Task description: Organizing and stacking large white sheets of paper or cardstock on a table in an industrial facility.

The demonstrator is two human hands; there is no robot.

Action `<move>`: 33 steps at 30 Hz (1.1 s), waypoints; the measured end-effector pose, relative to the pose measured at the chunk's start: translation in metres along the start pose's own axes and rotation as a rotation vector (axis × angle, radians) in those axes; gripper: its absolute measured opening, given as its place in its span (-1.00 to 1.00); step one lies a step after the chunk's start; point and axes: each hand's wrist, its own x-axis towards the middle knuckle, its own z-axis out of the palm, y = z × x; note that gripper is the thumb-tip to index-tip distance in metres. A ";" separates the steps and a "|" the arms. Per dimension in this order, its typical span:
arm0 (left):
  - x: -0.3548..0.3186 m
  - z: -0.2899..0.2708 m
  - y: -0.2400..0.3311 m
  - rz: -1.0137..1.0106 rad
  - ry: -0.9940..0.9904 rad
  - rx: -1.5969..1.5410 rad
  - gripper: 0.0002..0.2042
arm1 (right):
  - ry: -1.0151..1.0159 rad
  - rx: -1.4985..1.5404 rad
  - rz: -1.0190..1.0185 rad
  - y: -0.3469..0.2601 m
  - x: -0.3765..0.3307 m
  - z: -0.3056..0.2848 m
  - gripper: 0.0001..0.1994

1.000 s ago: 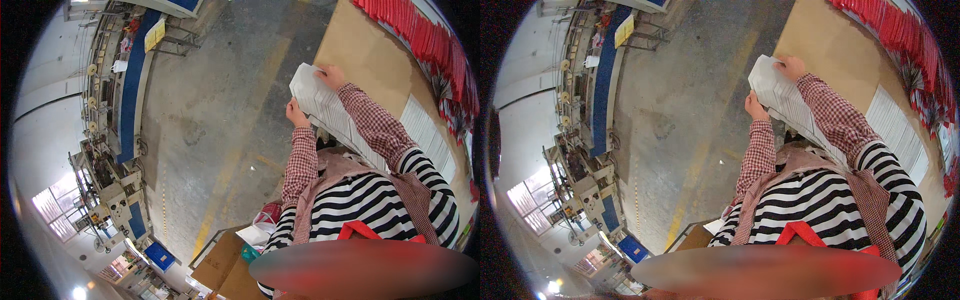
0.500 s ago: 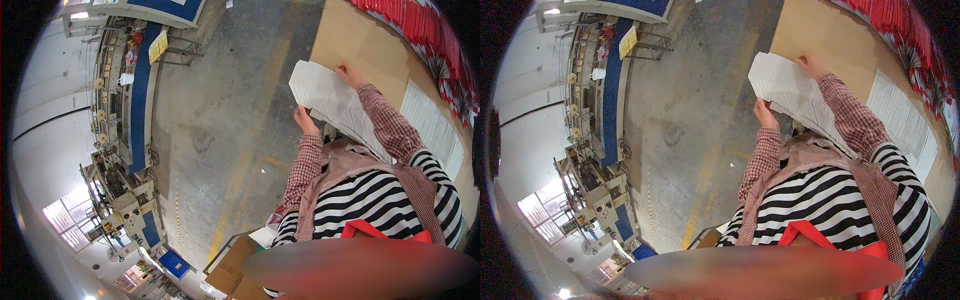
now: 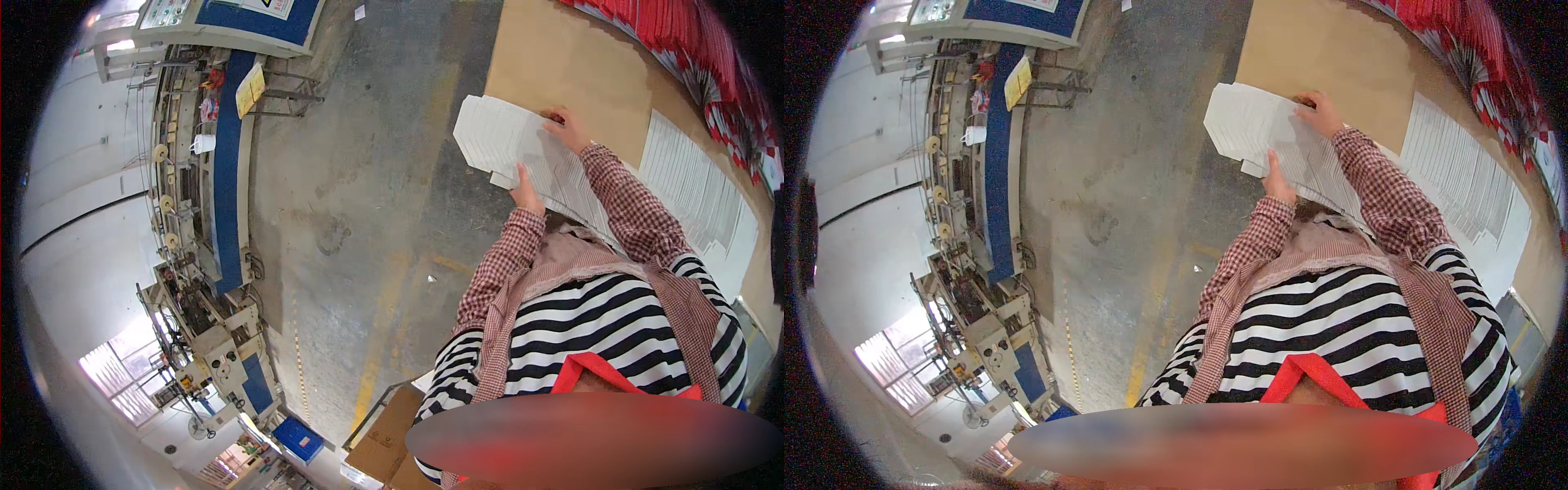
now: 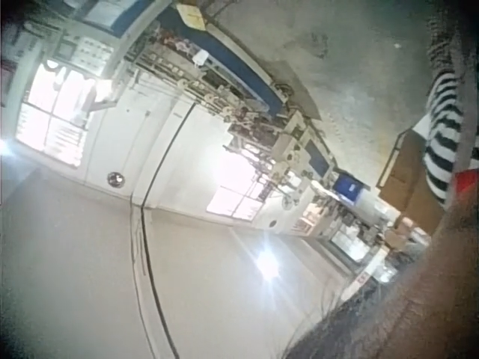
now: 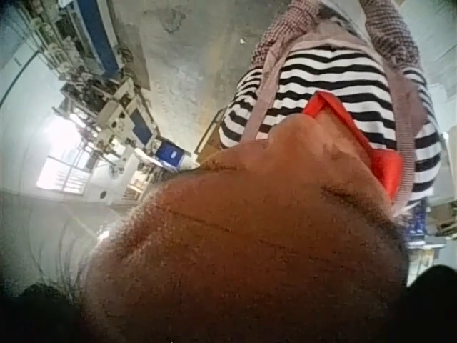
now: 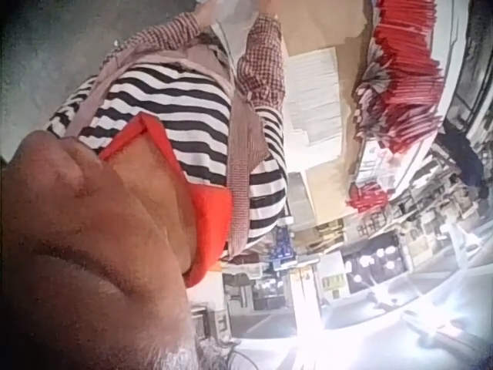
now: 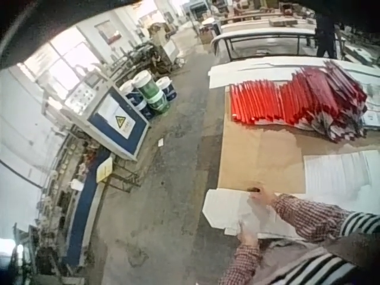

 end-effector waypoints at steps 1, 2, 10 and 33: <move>0.000 -0.003 0.001 0.006 -0.019 0.003 -0.08 | -0.002 0.036 0.022 0.004 0.000 -0.003 -0.66; -0.002 -0.011 0.000 0.006 -0.023 0.009 -0.08 | -0.003 0.070 0.045 0.008 -0.001 -0.007 -0.66; -0.018 -0.058 0.008 0.971 -0.036 0.453 -0.60 | -0.211 0.027 0.157 0.011 -0.024 -0.055 -0.74; 0.037 -0.045 0.053 0.073 -0.904 0.189 -0.55 | -0.291 0.172 0.190 -0.014 -0.018 -0.044 -0.68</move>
